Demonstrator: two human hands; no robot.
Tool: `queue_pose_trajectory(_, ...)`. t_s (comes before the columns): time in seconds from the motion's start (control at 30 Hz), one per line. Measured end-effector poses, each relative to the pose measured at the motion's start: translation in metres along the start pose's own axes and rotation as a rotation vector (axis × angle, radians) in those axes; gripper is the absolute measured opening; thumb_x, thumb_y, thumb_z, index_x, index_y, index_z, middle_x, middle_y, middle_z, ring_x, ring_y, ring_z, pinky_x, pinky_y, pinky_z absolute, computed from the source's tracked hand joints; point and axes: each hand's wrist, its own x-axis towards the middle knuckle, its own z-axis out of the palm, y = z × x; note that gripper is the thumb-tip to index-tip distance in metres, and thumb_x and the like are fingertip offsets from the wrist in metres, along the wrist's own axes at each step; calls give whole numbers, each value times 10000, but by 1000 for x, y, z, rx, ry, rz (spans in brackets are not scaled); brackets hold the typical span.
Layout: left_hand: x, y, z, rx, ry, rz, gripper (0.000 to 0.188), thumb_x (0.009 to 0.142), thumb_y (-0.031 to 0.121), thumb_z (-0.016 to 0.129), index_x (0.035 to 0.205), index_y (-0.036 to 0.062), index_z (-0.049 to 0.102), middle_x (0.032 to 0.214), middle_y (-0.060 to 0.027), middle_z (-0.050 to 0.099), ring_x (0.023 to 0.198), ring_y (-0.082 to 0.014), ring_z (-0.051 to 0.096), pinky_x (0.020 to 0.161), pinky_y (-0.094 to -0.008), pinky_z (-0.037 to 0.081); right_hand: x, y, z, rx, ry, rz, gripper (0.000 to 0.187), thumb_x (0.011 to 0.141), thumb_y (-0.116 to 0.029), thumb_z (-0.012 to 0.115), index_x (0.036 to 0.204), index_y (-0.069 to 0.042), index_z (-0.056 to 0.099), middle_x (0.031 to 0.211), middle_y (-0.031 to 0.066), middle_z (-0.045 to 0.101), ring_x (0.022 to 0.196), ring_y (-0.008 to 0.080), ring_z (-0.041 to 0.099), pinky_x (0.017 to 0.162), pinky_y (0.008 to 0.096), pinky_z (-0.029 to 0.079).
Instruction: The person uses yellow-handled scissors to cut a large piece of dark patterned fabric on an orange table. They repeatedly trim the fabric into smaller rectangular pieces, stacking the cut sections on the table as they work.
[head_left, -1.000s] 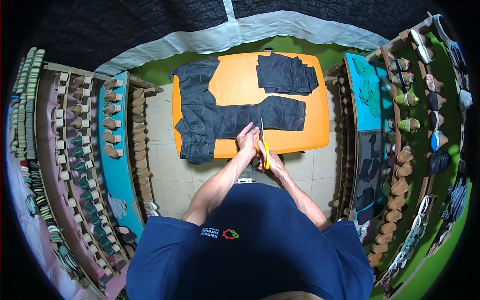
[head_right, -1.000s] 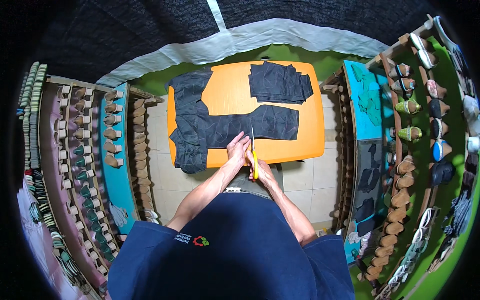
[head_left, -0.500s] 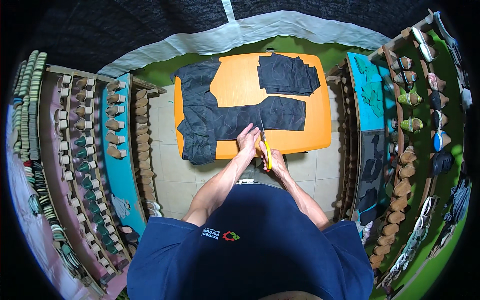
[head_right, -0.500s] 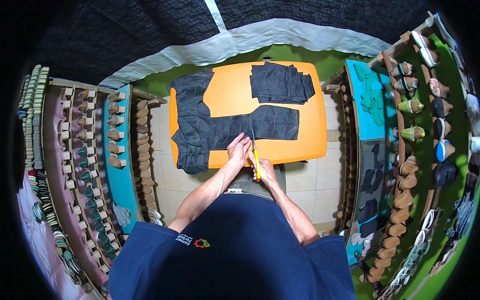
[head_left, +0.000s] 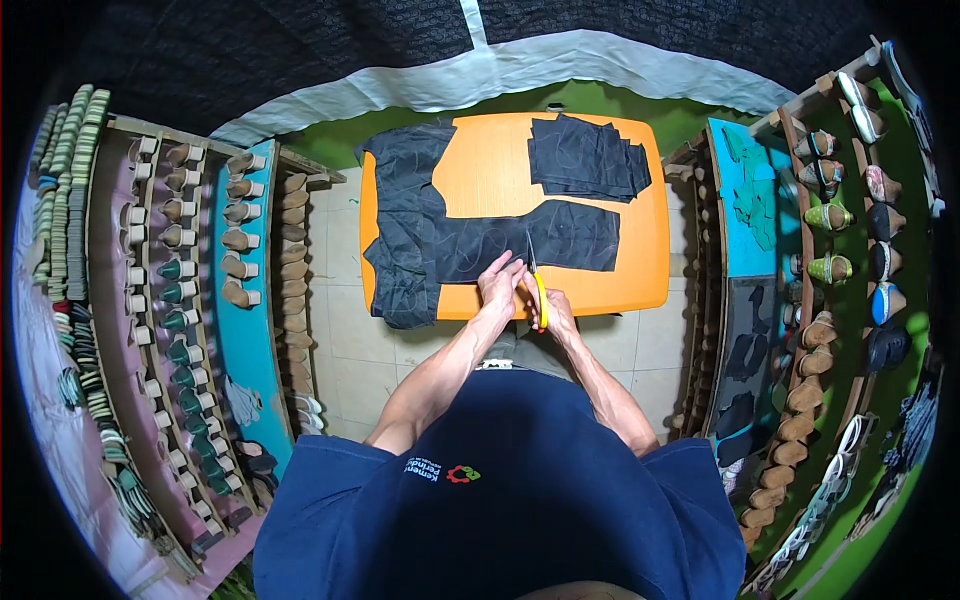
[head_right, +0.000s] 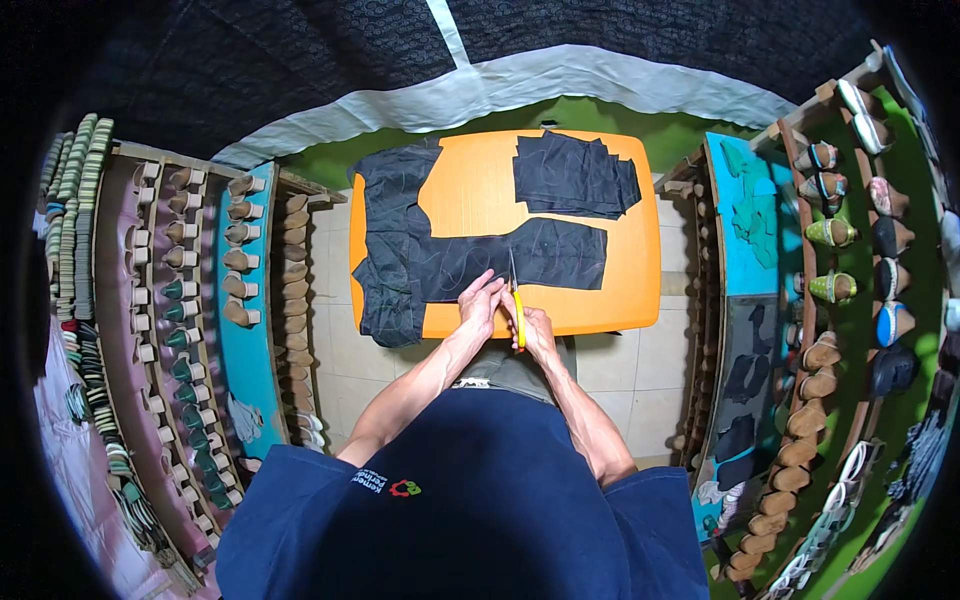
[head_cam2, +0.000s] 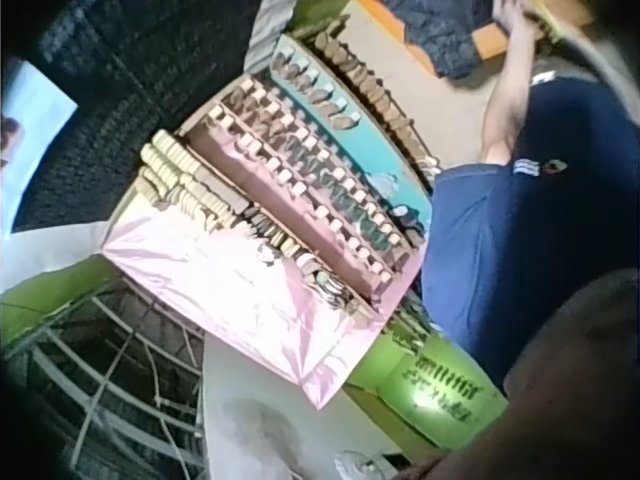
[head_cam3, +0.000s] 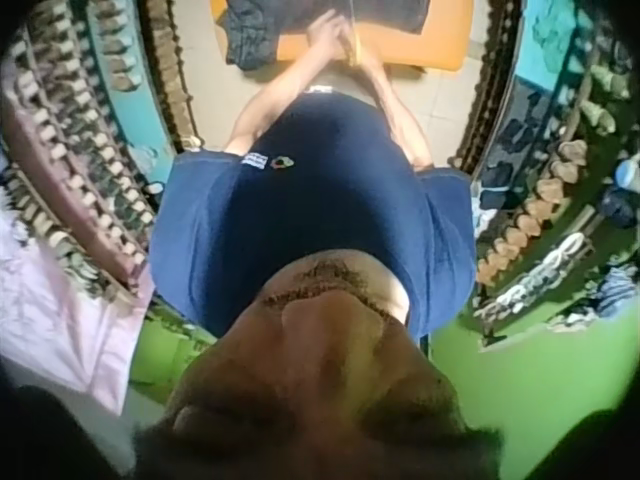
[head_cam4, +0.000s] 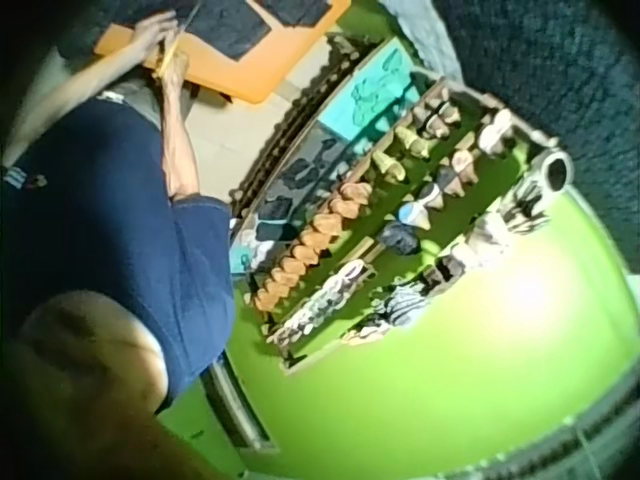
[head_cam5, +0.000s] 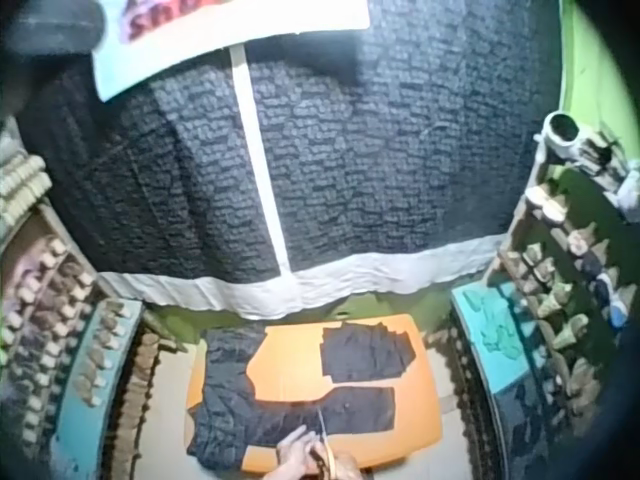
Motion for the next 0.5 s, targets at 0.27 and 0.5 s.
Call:
queue_pose_trajectory(0.27,-7,7,4,3,-12,3,483,894,-105,623,1365,-73,518,1144,-231,666,1021,-264,685,907,-331,593,22,-21,-4,-28,-123,56,773,795,-813,601,804,-40,602,598,17,523,495,125,542,478,268,472)
queue_pose_trajectory(0.5,-10,9,2,-7,-27,20,499,896,-97,626,1379,-89,496,1135,-236,670,1028,-269,690,965,-347,574,24,-27,-9,-101,-59,0,742,771,-806,642,717,-68,587,598,11,534,485,109,534,451,257,472)
